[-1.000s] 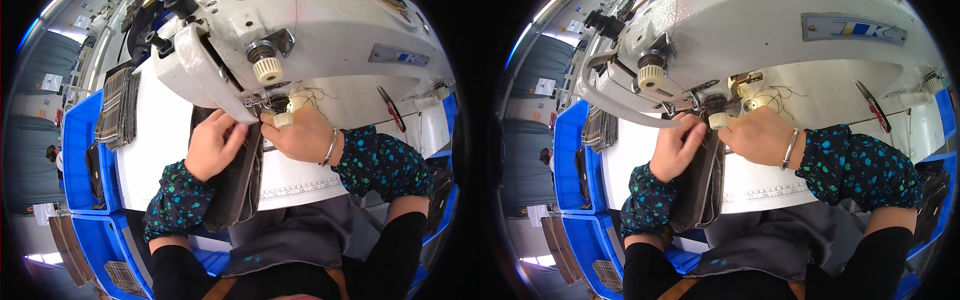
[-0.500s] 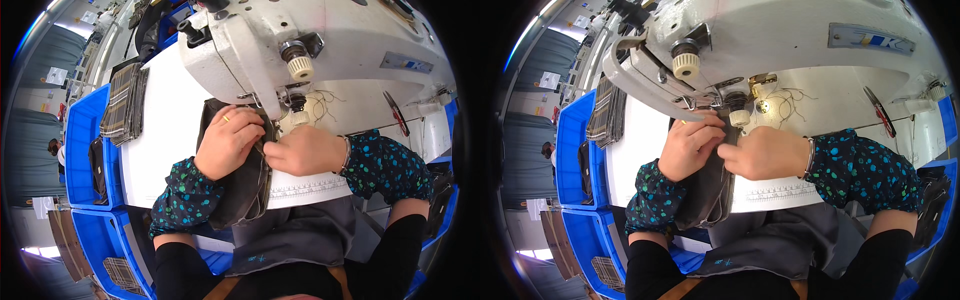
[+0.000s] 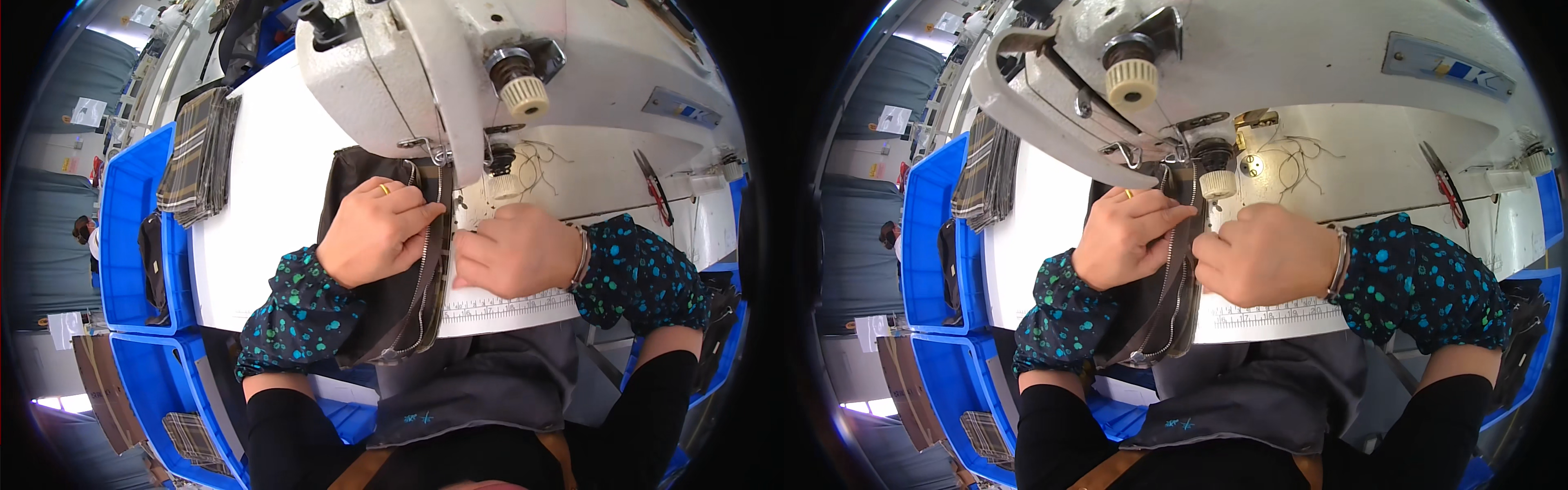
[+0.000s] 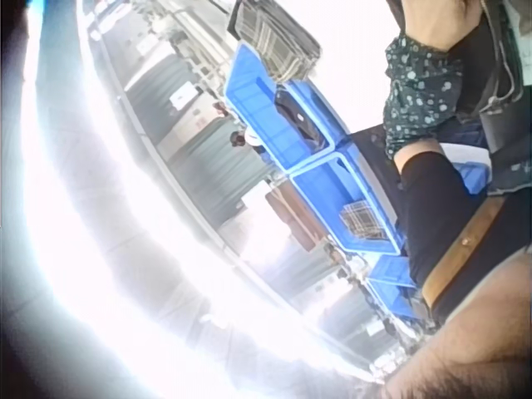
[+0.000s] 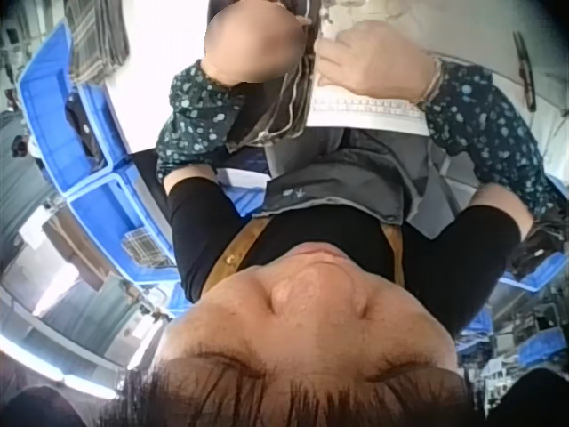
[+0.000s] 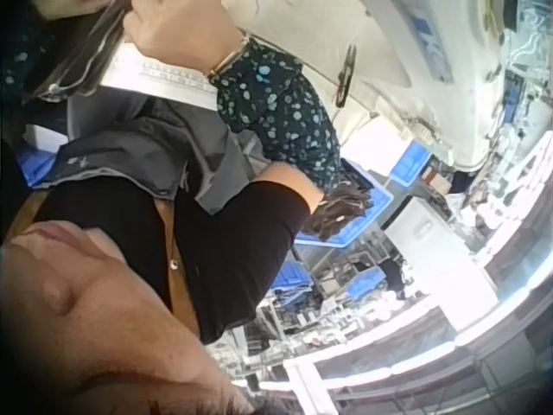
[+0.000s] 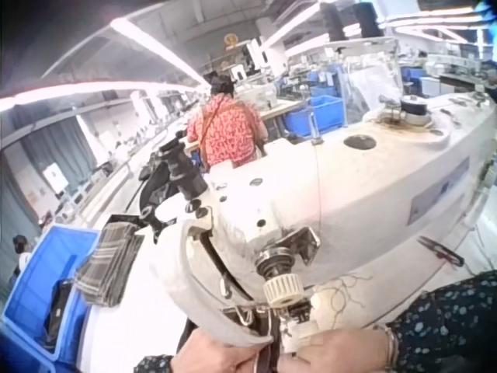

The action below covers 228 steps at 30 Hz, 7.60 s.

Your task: The person uses a sewing machine to stitch a zipper onto a small black pouch. They guide the fabric under the needle, sew along the zipper line, and then remove the finished pouch to place it in a blue bin. The person then picks up another pouch and repeats the sewing process.

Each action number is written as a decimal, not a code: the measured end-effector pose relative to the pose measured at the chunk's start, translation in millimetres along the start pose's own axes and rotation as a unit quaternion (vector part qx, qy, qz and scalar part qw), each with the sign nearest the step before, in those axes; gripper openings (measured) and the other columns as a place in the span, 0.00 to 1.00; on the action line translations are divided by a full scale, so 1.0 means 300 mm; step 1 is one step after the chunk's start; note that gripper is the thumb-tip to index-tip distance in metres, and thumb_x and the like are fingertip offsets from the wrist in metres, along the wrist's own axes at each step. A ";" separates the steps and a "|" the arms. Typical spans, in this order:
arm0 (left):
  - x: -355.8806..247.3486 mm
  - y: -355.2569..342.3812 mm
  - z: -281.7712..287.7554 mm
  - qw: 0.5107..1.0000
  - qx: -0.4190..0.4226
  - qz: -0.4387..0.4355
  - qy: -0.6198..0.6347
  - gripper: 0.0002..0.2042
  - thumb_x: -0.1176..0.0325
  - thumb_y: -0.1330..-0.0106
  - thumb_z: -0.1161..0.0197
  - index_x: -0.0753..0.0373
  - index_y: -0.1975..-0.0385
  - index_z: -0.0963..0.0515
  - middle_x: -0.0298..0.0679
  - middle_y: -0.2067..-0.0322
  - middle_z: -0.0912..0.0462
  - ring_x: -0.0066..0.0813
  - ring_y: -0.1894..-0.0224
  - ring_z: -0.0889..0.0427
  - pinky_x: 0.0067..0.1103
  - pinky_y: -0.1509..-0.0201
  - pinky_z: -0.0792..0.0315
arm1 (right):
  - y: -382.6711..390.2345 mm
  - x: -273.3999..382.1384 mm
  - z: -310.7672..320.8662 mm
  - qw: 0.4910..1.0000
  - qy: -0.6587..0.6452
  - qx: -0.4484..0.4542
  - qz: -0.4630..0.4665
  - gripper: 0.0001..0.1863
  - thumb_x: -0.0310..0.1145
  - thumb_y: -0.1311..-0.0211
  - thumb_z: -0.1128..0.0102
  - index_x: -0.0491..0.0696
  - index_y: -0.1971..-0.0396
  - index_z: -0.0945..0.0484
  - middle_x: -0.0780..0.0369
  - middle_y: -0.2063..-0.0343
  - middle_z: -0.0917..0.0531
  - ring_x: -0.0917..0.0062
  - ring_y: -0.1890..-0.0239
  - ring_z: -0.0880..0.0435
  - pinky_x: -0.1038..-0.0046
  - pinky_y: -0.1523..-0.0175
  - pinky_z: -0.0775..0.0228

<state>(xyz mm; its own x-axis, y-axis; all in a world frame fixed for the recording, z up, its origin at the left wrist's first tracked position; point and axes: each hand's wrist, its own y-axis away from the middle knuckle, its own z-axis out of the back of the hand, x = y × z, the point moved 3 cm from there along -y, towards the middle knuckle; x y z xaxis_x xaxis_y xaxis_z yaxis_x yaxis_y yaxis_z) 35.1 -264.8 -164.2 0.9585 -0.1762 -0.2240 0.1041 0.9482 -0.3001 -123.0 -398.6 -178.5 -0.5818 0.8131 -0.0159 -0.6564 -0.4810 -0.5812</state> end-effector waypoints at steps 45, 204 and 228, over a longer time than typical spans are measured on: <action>-0.099 -0.049 0.017 0.996 0.061 0.025 -0.053 0.18 0.71 0.46 0.27 0.60 0.53 0.13 0.35 0.54 0.17 0.36 0.47 0.16 0.32 0.54 0.22 | 0.019 0.154 -0.018 0.991 0.114 0.046 0.047 0.18 0.35 0.58 0.37 0.32 0.73 0.15 0.40 0.73 0.14 0.73 0.81 0.17 0.76 0.79 0.28; -0.084 -0.058 -0.062 0.970 -0.008 0.147 -0.192 0.16 0.72 0.42 0.36 0.59 0.53 0.15 0.29 0.62 0.19 0.34 0.52 0.18 0.24 0.69 0.19 | 0.012 -0.038 -0.078 0.963 0.056 0.092 -0.247 0.05 0.28 0.45 0.38 0.45 0.69 0.21 0.63 0.80 0.18 0.72 0.78 0.14 0.68 0.76 0.27; -0.068 -0.043 0.032 0.979 0.051 0.180 -0.082 0.18 0.75 0.43 0.32 0.57 0.51 0.14 0.35 0.56 0.17 0.38 0.55 0.16 0.29 0.60 0.18 | 0.011 0.034 -0.078 0.982 -0.025 0.052 -0.180 0.18 0.32 0.41 0.40 0.41 0.52 0.16 0.57 0.56 0.14 0.73 0.80 0.15 0.70 0.76 0.24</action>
<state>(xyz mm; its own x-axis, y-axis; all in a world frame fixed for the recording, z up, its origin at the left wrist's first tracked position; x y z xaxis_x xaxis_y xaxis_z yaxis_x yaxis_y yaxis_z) 16.8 -270.9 -146.9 0.9669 0.2111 -0.1433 -0.2301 0.9641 -0.1323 -119.8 -384.0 -199.6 -0.3241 0.9210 0.2162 -0.8674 -0.1981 -0.4565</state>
